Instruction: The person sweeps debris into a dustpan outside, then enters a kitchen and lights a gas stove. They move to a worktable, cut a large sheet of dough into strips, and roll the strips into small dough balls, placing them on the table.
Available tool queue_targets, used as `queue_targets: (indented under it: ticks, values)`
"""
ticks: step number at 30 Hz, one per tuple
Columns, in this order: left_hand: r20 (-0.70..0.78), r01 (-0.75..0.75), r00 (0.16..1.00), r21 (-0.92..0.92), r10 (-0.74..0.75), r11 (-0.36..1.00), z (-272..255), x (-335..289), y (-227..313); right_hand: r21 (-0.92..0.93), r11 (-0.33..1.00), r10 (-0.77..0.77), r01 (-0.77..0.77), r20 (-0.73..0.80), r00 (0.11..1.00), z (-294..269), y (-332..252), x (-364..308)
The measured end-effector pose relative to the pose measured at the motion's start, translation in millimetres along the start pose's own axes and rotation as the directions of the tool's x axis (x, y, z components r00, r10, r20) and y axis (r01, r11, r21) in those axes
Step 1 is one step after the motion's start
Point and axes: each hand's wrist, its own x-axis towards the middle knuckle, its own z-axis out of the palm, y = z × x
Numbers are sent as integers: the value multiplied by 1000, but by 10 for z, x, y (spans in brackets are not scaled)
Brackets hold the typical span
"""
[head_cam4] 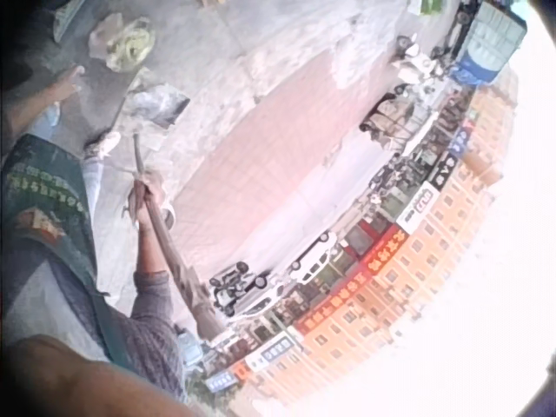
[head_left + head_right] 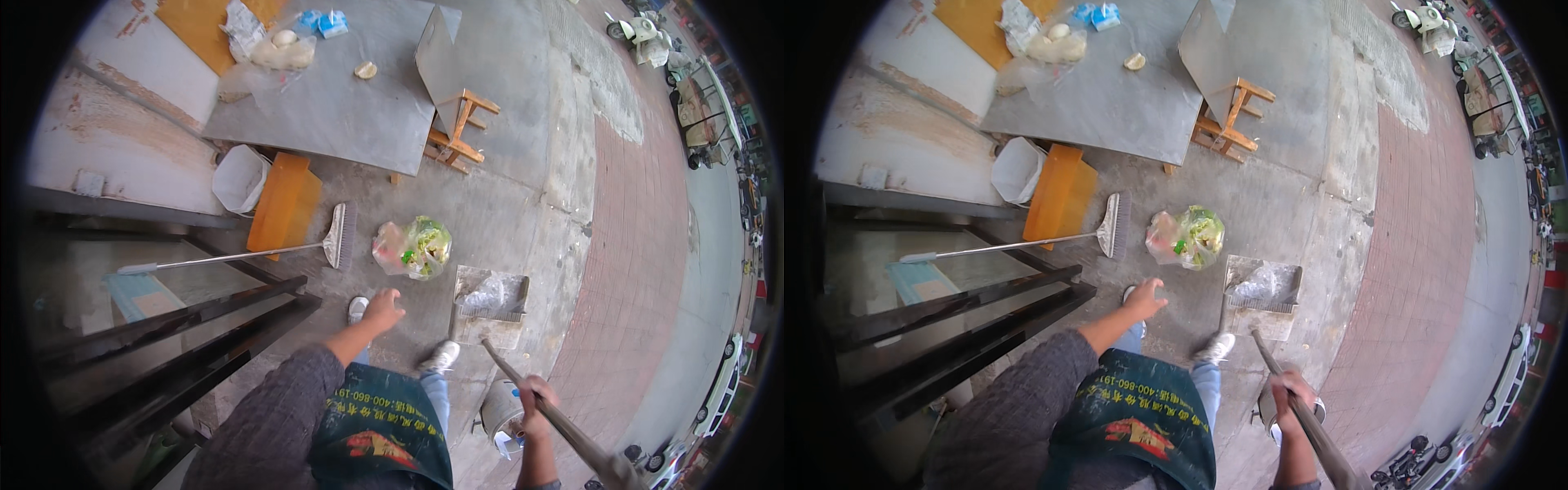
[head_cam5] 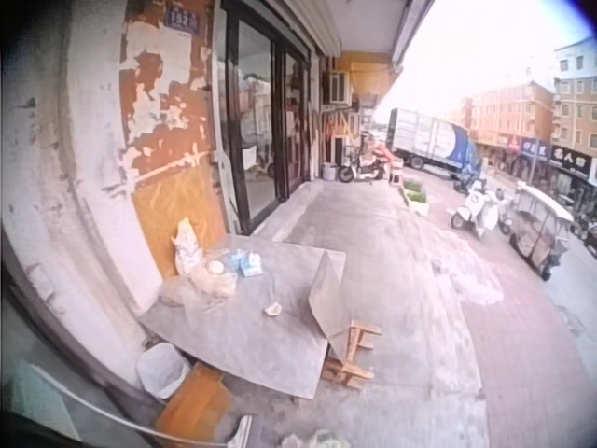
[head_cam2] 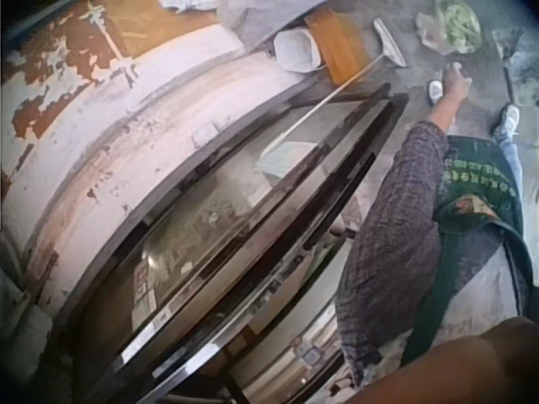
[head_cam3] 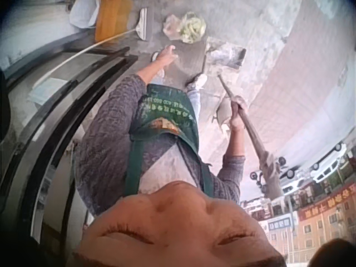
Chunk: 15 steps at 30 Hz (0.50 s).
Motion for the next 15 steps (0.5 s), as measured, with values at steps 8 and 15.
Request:
queue_targets:
  ticks: [8, 15]
  values:
    - [80, -159, 987, 495, 137, 854, 736, 1563, -668, 125, 984, -93, 124, -227, 969, -66, -194, 135]
    - [184, -103, 983, 517, 7, 850, 1290, 2040, -1245, 300, 925, -219, 232, -79, 973, 27, -153, 335]
